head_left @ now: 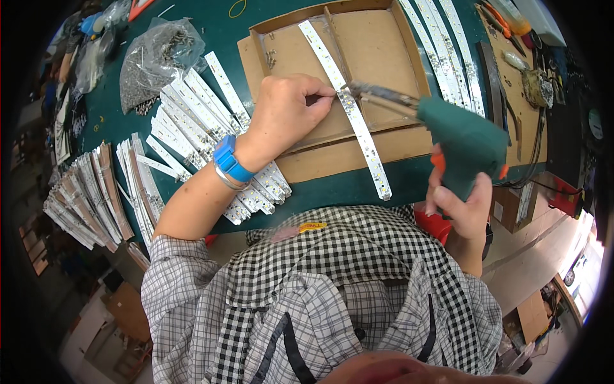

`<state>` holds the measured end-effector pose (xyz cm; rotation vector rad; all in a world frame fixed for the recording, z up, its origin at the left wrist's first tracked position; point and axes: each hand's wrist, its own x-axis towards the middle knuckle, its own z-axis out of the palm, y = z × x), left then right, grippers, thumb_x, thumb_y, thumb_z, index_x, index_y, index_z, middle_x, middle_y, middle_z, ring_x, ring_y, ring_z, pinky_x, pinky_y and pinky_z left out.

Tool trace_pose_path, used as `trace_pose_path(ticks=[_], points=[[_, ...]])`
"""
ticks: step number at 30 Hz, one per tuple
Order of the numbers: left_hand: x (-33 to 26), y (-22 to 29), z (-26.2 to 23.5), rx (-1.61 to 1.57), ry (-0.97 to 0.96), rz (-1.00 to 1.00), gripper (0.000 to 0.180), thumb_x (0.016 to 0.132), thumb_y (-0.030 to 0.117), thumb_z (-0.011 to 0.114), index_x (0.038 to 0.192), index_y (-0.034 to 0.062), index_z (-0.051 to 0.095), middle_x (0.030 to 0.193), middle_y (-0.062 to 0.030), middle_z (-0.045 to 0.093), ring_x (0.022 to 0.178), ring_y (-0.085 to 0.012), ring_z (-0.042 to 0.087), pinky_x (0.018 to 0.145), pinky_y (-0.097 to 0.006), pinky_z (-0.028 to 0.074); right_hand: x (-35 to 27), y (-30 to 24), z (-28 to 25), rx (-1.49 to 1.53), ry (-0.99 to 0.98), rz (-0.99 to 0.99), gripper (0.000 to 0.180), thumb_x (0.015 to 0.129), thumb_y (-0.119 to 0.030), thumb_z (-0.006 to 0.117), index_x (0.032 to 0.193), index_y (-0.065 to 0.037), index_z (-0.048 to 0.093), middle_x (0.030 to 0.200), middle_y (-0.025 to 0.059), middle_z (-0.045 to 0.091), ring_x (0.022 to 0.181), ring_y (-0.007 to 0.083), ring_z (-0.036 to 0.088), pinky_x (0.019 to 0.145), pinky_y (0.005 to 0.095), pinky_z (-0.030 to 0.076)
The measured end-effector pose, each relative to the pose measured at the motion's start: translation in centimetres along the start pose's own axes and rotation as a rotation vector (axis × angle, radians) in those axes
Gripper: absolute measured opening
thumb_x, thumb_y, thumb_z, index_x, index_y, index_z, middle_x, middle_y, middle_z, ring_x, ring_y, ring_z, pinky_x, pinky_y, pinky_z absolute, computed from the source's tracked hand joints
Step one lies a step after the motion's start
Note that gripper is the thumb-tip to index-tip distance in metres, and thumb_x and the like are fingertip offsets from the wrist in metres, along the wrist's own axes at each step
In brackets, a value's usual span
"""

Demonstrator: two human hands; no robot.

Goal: Apply solder to connect LED strips and group them into bundles with rubber bands.

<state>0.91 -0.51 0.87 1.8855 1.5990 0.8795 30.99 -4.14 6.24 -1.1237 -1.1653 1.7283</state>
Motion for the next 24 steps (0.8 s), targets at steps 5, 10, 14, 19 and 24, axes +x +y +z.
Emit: trace_pose_path(ticks=[5,10,14,19,24], points=[[-0.1,0.1,-0.1,-0.011,0.017,0.002,0.011,0.081,0.005,0.076,0.09,0.0012,0.078,0.084,-0.0104,0.076,0.07,-0.0162,0.073,0.066,-0.026,0.057,0.8,-0.3,-1.0,0.052,0.053,-0.121,0.07,0.079,-0.014,0.079,0.133,0.013,0.044,0.081,0.013,0.06,0.051,0.0153,0.058,0.045,0.0249,0.047],[0.0,0.2,-0.2,-0.013,-0.001,0.003,0.01,0.081,0.006,0.075,0.09,0.0016,0.077,0.084,-0.0117,0.076,0.07,-0.0193,0.073,0.066,-0.028,0.058,1.2,-0.5,-1.8,0.054,0.095,-0.223,0.07,0.081,-0.014,0.079,0.134,0.014,0.043,0.08,0.0119,0.06,0.052,0.0152,0.058,0.046,0.0246,0.046],[0.0,0.4,-0.5,0.002,-0.022,-0.004,0.012,0.081,0.005,0.075,0.092,0.0019,0.077,0.085,-0.0117,0.076,0.071,-0.0195,0.073,0.066,-0.028,0.058,1.4,-0.7,-2.4,0.005,0.126,-0.267,0.074,0.083,-0.019,0.077,0.137,0.015,0.039,0.082,0.01,0.058,0.053,0.0141,0.057,0.047,0.0231,0.045],[0.0,1.4,-1.3,0.085,-0.062,0.048,0.016,0.08,0.004,0.077,0.095,0.0011,0.075,0.087,-0.0122,0.075,0.072,-0.02,0.073,0.065,-0.028,0.057,1.7,-0.7,-3.2,0.039,0.171,-0.356,0.061,0.084,-0.003,0.072,0.136,0.012,0.043,0.086,0.0124,0.062,0.059,0.0154,0.059,0.05,0.0255,0.047],[-1.2,4.1,-2.5,0.193,-0.049,0.329,0.023,0.075,-0.001,0.077,0.097,0.0033,0.072,0.091,-0.0123,0.072,0.078,-0.0273,0.071,0.068,-0.033,0.057,2.5,-0.5,-4.4,-0.121,0.279,-0.343,0.057,0.084,0.002,0.071,0.134,0.008,0.046,0.089,0.009,0.062,0.068,0.0147,0.06,0.057,0.0255,0.05]])
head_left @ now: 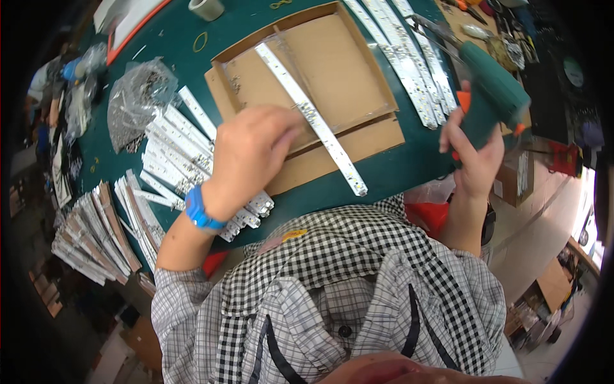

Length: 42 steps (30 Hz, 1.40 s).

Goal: Apply solder to connect LED strips and group them into bundles with rubber bands.

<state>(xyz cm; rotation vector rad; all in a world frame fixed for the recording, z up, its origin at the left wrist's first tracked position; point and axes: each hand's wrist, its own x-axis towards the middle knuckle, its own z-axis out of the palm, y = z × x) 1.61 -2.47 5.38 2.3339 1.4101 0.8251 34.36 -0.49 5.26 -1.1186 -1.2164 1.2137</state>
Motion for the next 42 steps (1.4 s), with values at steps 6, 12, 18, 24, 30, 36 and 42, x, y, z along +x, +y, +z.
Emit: trace_pose_path(ticks=[6,12,18,24,30,36,42], points=[[0.5,3.7,1.5,-0.083,-0.228,0.337,0.034,0.073,0.008,0.072,0.107,0.004,0.068,0.111,-0.0081,0.067,0.103,-0.0293,0.06,0.083,-0.039,0.052,2.4,3.9,-0.1,-0.68,0.151,-0.216,0.049,0.077,-0.003,0.079,0.12,-0.001,0.056,0.1,0.0118,0.068,0.087,0.0226,0.069,0.079,0.0341,0.054],[0.8,3.9,2.8,0.047,-0.409,0.406,0.029,0.078,0.015,0.061,0.105,0.0049,0.069,0.106,-0.0011,0.065,0.101,-0.0224,0.055,0.084,-0.032,0.046,3.9,4.8,2.0,-1.132,0.121,-0.344,0.065,0.076,-0.015,0.082,0.132,-0.004,0.052,0.117,0.0198,0.067,0.104,0.0362,0.067,0.085,0.0402,0.054],[-1.1,4.8,0.6,0.209,-0.334,0.482,0.013,0.072,0.022,0.064,0.072,0.009,0.067,0.073,0.0008,0.055,0.087,-0.0185,0.05,0.082,-0.03,0.044,3.4,5.0,2.9,-1.194,0.099,-0.378,0.063,0.079,-0.016,0.081,0.134,-0.005,0.053,0.12,0.0192,0.066,0.106,0.0367,0.066,0.089,0.0403,0.053],[-4.4,5.3,-6.0,0.341,-0.485,0.291,0.013,0.069,0.022,0.064,0.064,0.0103,0.067,0.071,0.002,0.056,0.087,-0.0188,0.049,0.084,-0.03,0.044,3.6,5.4,3.2,-1.215,0.079,-0.309,0.063,0.081,-0.012,0.08,0.136,-0.006,0.052,0.125,0.0188,0.065,0.11,0.0362,0.065,0.093,0.0397,0.051],[-9.7,4.2,-10.5,0.418,-0.494,0.05,0.017,0.072,0.018,0.064,0.085,0.009,0.071,0.083,0.0023,0.062,0.092,-0.0182,0.053,0.085,-0.032,0.043,3.6,5.7,3.0,-1.174,0.021,-0.38,0.061,0.084,-0.012,0.076,0.139,-0.003,0.05,0.125,0.0212,0.064,0.111,0.0378,0.064,0.093,0.0401,0.05],[-12.9,2.5,-10.0,0.391,-0.497,-0.126,0.015,0.076,0.016,0.064,0.087,0.0096,0.072,0.086,0.0025,0.064,0.091,-0.0169,0.054,0.085,-0.031,0.044,3.7,5.8,3.4,-1.185,0.05,-0.367,0.057,0.085,-0.007,0.074,0.137,-0.002,0.051,0.124,0.0218,0.064,0.113,0.037,0.063,0.092,0.0382,0.05],[-13.7,1.8,-9.8,0.347,-0.48,-0.15,0.014,0.077,0.015,0.063,0.087,0.0095,0.072,0.09,0.0019,0.065,0.092,-0.017,0.056,0.085,-0.031,0.044,2.7,4.7,2.7,-0.611,0.104,-0.234,0.058,0.082,0.007,0.072,0.136,0.003,0.051,0.097,0.0052,0.062,0.089,0.0147,0.058,0.088,0.0308,0.047]])
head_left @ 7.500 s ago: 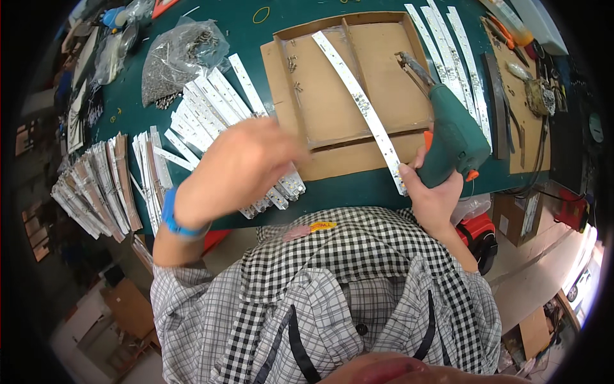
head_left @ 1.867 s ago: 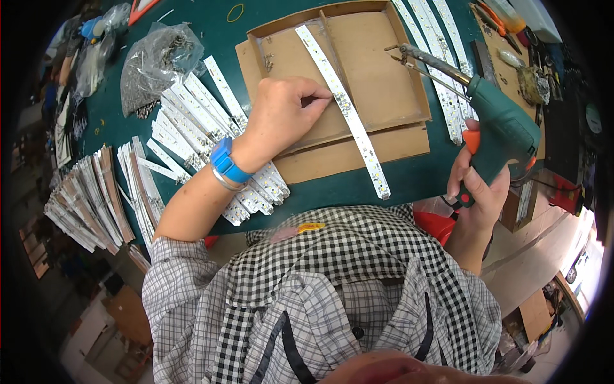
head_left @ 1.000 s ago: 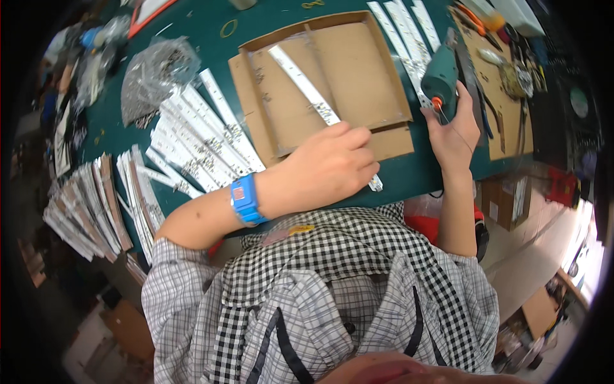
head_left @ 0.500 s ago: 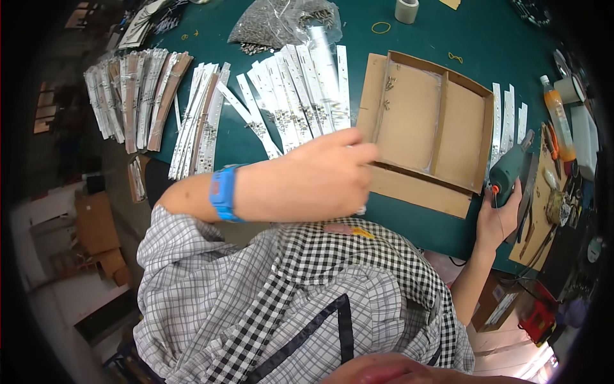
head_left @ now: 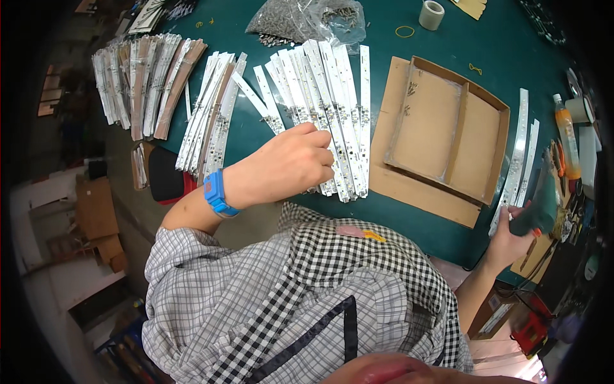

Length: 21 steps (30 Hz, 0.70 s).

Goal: Apply solder to connect LED strips and group them into bundles with rubber bands.

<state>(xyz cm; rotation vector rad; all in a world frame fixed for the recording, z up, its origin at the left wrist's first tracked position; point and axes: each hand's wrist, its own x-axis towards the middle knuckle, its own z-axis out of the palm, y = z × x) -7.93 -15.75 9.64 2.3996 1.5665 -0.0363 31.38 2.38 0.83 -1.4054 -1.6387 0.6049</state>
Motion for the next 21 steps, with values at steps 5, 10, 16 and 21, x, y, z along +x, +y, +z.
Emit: trace_pose_path(ticks=[5,10,16,21], points=[[-0.1,-0.5,-0.2,-0.075,-0.026,0.015,0.017,0.078,0.012,0.062,0.091,0.0077,0.072,0.094,-0.0005,0.066,0.095,-0.0188,0.058,0.086,-0.032,0.045,-2.1,-5.4,-0.6,0.529,-0.087,0.132,0.072,0.076,0.018,0.068,0.142,0.005,0.042,0.096,0.0054,0.053,0.091,0.0171,0.057,0.089,0.0305,0.048],[0.4,-0.8,-0.8,-0.162,-0.03,0.028,0.024,0.074,0.005,0.065,0.097,0.0053,0.072,0.1,-0.0043,0.07,0.093,-0.0233,0.062,0.085,-0.036,0.049,-5.0,-7.7,1.7,0.612,-0.188,0.277,0.063,0.075,0.017,0.07,0.133,0.004,0.047,0.093,0.005,0.055,0.092,0.0175,0.06,0.086,0.0309,0.05],[6.6,-1.4,-2.4,-0.243,0.241,0.088,0.02,0.071,0.004,0.076,0.091,0.005,0.071,0.088,-0.0072,0.069,0.086,-0.0274,0.062,0.076,-0.039,0.05,-5.9,-8.1,4.4,0.561,-0.273,0.314,0.044,0.077,0.015,0.071,0.114,0.001,0.052,0.095,0.0049,0.055,0.095,0.0176,0.061,0.088,0.0326,0.051],[16.1,-3.4,0.0,0.032,0.323,0.07,0.014,0.068,0.01,0.08,0.081,0.0098,0.074,0.075,-0.0053,0.067,0.077,-0.0275,0.059,0.076,-0.041,0.042,-6.1,-6.2,5.6,0.441,-0.199,0.175,0.033,0.074,0.005,0.078,0.1,0.0,0.059,0.093,0.0074,0.063,0.088,0.0155,0.063,0.082,0.0301,0.051]])
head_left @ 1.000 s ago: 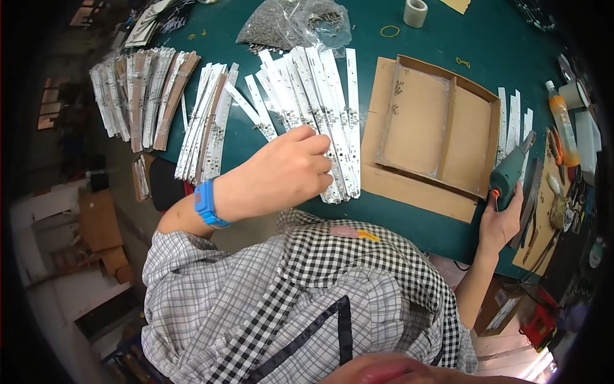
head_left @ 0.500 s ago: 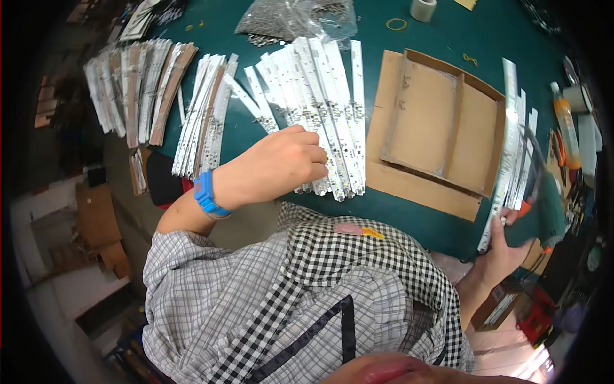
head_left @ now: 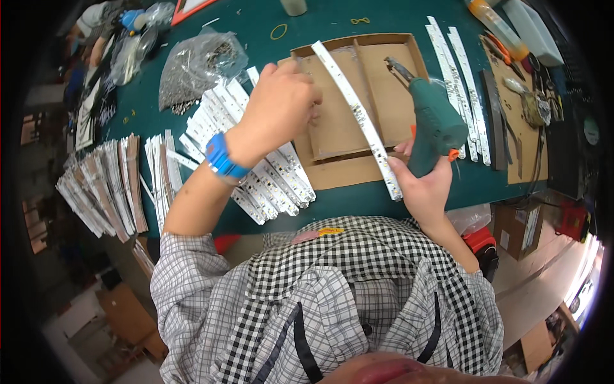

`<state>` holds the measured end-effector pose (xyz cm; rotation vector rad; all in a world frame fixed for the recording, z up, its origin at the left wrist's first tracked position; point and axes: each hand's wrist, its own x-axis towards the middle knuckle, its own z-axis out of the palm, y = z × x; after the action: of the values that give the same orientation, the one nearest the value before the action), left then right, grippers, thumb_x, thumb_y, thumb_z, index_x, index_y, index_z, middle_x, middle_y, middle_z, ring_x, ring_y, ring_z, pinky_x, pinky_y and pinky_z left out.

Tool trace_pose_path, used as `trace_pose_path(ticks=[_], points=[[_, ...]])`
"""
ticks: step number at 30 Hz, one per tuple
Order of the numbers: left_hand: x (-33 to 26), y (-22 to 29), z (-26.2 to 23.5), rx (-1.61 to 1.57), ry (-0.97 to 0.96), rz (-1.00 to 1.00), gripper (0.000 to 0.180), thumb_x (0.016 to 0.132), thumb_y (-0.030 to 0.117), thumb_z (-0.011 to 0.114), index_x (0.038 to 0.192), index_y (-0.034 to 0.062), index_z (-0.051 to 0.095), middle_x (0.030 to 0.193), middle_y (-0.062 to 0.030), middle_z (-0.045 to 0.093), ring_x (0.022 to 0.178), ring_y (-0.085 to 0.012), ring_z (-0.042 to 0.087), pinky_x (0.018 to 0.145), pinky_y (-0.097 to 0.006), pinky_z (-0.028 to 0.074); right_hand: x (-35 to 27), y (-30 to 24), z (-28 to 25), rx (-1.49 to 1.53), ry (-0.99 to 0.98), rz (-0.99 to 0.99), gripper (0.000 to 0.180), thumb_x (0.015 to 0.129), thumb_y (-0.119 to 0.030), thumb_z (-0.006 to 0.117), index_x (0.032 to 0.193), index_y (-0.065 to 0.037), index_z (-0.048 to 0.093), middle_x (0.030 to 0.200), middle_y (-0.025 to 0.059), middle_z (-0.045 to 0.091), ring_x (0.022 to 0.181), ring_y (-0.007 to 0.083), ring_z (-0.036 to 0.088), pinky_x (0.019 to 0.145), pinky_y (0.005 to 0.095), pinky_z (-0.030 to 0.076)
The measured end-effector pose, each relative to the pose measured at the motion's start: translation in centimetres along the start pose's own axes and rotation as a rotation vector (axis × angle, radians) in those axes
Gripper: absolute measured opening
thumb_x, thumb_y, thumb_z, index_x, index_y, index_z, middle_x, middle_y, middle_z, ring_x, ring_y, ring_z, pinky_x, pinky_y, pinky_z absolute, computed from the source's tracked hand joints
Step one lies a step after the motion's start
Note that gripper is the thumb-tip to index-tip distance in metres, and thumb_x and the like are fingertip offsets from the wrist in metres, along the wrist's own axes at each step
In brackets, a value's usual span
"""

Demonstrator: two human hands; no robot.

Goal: Apply solder to connect LED strips and group them into bundles with rubber bands.

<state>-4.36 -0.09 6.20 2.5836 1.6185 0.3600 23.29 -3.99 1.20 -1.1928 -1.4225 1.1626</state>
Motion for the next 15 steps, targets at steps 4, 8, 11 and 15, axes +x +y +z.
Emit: trace_pose_path(ticks=[4,8,11,15], points=[[3.2,-0.9,1.9,0.191,-0.245,-0.003,0.013,0.062,0.012,0.082,0.069,0.0118,0.071,0.07,-0.0028,0.067,0.079,-0.0241,0.062,0.08,-0.039,0.039,-0.5,0.9,-0.4,-0.01,-0.068,-0.019,0.039,0.076,0.011,0.074,0.108,0.0,0.055,0.099,0.0082,0.058,0.093,0.0171,0.062,0.078,0.0288,0.055],[4.7,-1.2,2.4,0.203,-0.359,-0.013,0.013,0.061,0.012,0.081,0.062,0.0123,0.069,0.067,-0.0039,0.067,0.074,-0.0231,0.065,0.08,-0.037,0.038,-1.0,0.7,0.0,0.057,-0.052,0.032,0.035,0.074,0.007,0.077,0.103,0.0,0.059,0.098,0.0076,0.063,0.087,0.016,0.064,0.076,0.0283,0.054],[4.8,-1.6,2.5,0.156,-0.331,-0.007,0.014,0.059,0.011,0.083,0.065,0.0097,0.07,0.066,-0.0079,0.068,0.07,-0.0275,0.066,0.077,-0.039,0.045,-1.0,0.8,-0.5,-0.002,-0.068,0.013,0.046,0.074,0.001,0.08,0.114,0.0,0.058,0.101,0.0093,0.069,0.089,0.0167,0.068,0.081,0.03,0.054],[5.0,-2.1,2.2,0.13,-0.398,-0.081,0.016,0.06,0.012,0.084,0.068,0.0075,0.071,0.068,-0.011,0.068,0.071,-0.0313,0.068,0.071,-0.041,0.052,-0.7,0.6,-0.8,0.007,-0.088,0.08,0.064,0.074,-0.003,0.081,0.13,0.001,0.049,0.108,0.0128,0.069,0.098,0.02,0.07,0.086,0.031,0.054]])
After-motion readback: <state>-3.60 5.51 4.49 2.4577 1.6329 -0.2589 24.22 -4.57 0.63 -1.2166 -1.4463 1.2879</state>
